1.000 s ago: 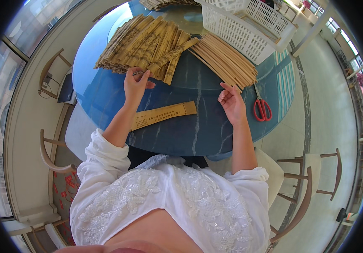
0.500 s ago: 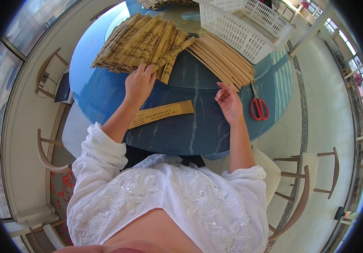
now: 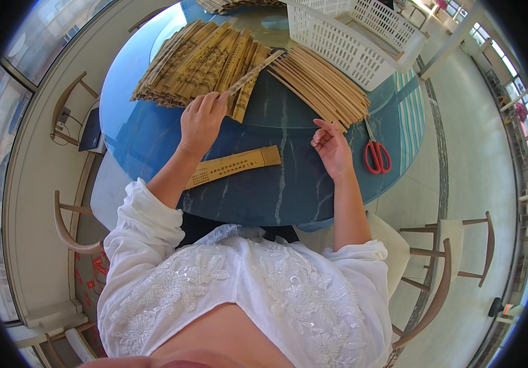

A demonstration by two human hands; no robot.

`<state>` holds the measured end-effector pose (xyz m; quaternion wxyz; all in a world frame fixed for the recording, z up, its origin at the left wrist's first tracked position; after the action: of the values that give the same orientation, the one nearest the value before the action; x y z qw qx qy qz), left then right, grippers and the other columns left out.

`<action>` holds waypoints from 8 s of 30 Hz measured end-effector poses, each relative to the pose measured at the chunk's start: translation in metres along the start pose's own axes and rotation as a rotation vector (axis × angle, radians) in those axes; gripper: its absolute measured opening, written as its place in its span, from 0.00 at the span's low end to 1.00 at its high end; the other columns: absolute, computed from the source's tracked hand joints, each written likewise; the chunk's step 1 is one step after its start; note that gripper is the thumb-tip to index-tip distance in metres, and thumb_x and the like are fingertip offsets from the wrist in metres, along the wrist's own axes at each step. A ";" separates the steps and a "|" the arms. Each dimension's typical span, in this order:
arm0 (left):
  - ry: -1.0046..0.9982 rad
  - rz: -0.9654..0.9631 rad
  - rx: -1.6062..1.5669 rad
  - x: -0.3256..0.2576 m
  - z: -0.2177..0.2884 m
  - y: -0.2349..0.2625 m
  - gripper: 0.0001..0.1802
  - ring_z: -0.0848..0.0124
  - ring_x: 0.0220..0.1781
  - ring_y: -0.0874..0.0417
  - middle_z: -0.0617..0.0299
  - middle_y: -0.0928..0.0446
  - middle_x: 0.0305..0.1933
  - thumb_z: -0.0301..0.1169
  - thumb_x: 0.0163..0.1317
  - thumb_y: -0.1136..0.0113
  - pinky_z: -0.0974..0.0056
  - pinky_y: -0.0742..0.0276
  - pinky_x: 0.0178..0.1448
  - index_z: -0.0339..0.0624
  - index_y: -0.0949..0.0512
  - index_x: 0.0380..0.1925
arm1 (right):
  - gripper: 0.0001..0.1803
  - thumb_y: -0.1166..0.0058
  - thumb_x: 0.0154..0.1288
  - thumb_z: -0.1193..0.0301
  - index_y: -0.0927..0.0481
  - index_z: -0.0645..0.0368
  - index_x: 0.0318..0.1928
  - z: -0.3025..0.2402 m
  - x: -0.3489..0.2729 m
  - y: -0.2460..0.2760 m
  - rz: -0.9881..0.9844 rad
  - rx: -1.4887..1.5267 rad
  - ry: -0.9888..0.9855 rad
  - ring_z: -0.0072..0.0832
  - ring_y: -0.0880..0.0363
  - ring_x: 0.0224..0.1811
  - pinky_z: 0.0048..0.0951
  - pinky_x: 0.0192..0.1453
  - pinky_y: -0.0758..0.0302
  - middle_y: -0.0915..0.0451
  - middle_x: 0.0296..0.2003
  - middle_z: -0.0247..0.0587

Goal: The person inserts thin bamboo sticks into pre-cut slots on flat bamboo strips at a round table, repeating the insertion and stacking the completed units. The hands work one strip at a time, aligning the stick and pressing it into place.

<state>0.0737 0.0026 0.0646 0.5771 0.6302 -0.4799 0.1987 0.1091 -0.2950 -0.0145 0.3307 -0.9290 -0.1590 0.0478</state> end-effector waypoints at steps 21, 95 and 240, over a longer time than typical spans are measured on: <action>-0.072 -0.210 0.071 -0.013 0.015 -0.017 0.16 0.68 0.41 0.28 0.62 0.31 0.38 0.26 0.49 0.38 0.66 0.27 0.43 0.37 0.22 0.41 | 0.27 0.57 0.77 0.54 0.24 0.67 0.56 -0.001 0.001 0.002 0.000 -0.001 0.015 0.23 0.29 0.35 0.26 0.45 0.29 0.27 0.28 0.32; 0.119 -0.386 -0.430 -0.080 0.036 0.055 0.17 0.66 0.48 0.20 0.65 0.19 0.45 0.36 0.53 0.32 0.60 0.26 0.56 0.45 0.18 0.43 | 0.13 0.57 0.76 0.64 0.30 0.56 0.33 -0.031 -0.008 0.050 0.434 0.042 0.555 0.22 0.38 0.21 0.24 0.30 0.39 0.33 0.19 0.34; 0.361 -0.186 -0.776 -0.036 0.049 0.008 0.09 0.65 0.23 0.28 0.64 0.28 0.21 0.27 0.56 0.32 0.62 0.34 0.35 0.41 0.24 0.22 | 0.12 0.47 0.73 0.65 0.19 0.62 0.44 0.014 -0.004 -0.026 -0.070 -0.664 0.049 0.20 0.25 0.32 0.21 0.40 0.27 0.21 0.30 0.34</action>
<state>0.0357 -0.0283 0.0271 0.8611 0.3626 -0.3517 0.0577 0.0953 -0.2692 -0.0092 0.0151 -0.9809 -0.1896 -0.0403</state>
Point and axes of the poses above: each hand's wrist, its own x-axis towards the middle knuckle, its own y-axis out of the back of the hand, z = x × y, the point moved 4 cm from there along x, towards the middle knuckle
